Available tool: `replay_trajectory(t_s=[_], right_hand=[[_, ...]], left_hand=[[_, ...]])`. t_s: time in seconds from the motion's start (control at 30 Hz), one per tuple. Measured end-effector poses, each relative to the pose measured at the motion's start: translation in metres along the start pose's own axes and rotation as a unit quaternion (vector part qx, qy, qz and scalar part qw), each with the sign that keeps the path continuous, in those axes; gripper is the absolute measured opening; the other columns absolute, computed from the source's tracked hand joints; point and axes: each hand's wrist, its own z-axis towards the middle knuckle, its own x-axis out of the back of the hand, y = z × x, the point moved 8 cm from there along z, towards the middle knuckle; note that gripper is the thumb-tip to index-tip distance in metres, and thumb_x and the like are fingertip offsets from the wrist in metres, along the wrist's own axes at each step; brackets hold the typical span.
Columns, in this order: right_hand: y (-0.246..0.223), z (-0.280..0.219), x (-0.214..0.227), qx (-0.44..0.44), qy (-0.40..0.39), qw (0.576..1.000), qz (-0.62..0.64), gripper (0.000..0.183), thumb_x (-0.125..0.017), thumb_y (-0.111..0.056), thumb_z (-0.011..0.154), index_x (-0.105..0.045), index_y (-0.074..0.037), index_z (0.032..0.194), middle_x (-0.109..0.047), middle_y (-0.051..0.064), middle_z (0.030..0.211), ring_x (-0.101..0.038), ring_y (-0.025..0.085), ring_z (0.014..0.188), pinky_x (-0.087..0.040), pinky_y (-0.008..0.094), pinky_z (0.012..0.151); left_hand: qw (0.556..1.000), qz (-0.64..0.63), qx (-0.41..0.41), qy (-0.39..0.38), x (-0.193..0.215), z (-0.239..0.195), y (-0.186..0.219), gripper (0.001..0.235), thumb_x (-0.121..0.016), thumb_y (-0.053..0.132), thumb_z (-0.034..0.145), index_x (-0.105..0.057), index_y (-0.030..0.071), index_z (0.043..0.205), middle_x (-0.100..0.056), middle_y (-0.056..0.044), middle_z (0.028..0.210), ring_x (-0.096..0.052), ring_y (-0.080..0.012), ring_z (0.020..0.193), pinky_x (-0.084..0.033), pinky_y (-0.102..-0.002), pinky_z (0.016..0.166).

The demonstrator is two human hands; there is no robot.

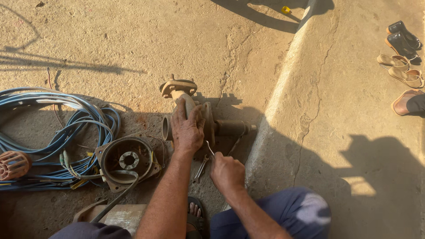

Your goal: The person sits on the ground and uses a wrench to loosen bolts on a mechanical part. They then use a hammer to tap the part and separate its components.

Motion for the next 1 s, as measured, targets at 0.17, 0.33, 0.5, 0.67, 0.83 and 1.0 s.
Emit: replay_trajectory(t_s=[0.17,0.33,0.5,0.67,0.83,1.0], right_hand=[[0.01,-0.037,-0.114,-0.044,0.108,0.983,0.143,0.024,-0.064,-0.027,0.097,-0.071,-0.007,0.087,-0.069,0.012,0.065,-0.065,0.032,0.057,-0.051,0.048,0.052],[0.014,-0.048,-0.149,-0.129,-0.238,0.891,0.365,0.027,-0.059,-0.026,0.098,-0.072,-0.003,0.093,-0.073,0.02,0.076,-0.075,0.039,0.069,-0.058,0.051,0.068],[0.047,-0.04,-0.031,-0.013,-0.189,0.956,0.223,0.028,-0.063,-0.032,0.097,-0.075,-0.007,0.097,-0.073,0.016,0.078,-0.073,0.035,0.075,-0.057,0.05,0.07],[0.078,-0.048,0.024,0.021,-0.186,0.971,0.147,0.029,-0.06,-0.037,0.098,-0.072,-0.012,0.101,-0.075,0.014,0.08,-0.074,0.031,0.078,-0.057,0.049,0.074],[0.086,-0.043,0.011,0.01,-0.239,0.969,0.057,0.025,-0.057,-0.033,0.1,-0.073,-0.014,0.105,-0.075,0.014,0.092,-0.073,0.034,0.088,-0.057,0.051,0.08],[0.081,-0.03,-0.005,0.029,-0.243,0.957,0.157,0.027,-0.059,-0.034,0.098,-0.073,-0.011,0.103,-0.075,0.013,0.093,-0.073,0.033,0.09,-0.056,0.052,0.082]], left_hand=[[1.0,0.0,-0.018,-0.007,0.001,-0.008,0.001,0.044,-0.064,0.039,0.099,-0.056,0.036,0.142,-0.009,-0.013,0.17,-0.017,-0.0432,0.153,-0.015,-0.056,0.126],[0.998,0.017,-0.049,-0.037,0.026,-0.005,0.023,0.047,-0.065,0.035,0.095,-0.058,0.032,0.141,-0.006,-0.018,0.17,-0.016,-0.0466,0.151,-0.021,-0.06,0.124],[0.925,0.296,-0.12,-0.204,0.001,-0.031,0.051,0.029,-0.052,0.016,0.103,-0.067,0.024,0.127,0.003,-0.012,0.174,0.004,-0.0473,0.154,-0.024,-0.072,0.114],[0.854,0.44,-0.19,-0.203,-0.014,-0.066,0.056,0.029,-0.052,0.016,0.1,-0.069,0.009,0.123,-0.017,-0.011,0.169,-0.001,-0.0399,0.157,-0.041,-0.07,0.106],[0.853,0.453,-0.197,-0.167,-0.02,-0.063,0.06,0.027,-0.049,0.015,0.1,-0.074,0.011,0.107,-0.028,-0.01,0.163,-0.013,-0.0402,0.153,-0.047,-0.067,0.101],[0.892,0.398,-0.145,-0.16,-0.019,-0.06,0.067,0.02,-0.057,0.007,0.093,-0.076,0.01,0.098,-0.047,-0.007,0.15,-0.029,-0.0268,0.15,-0.052,-0.061,0.096]])
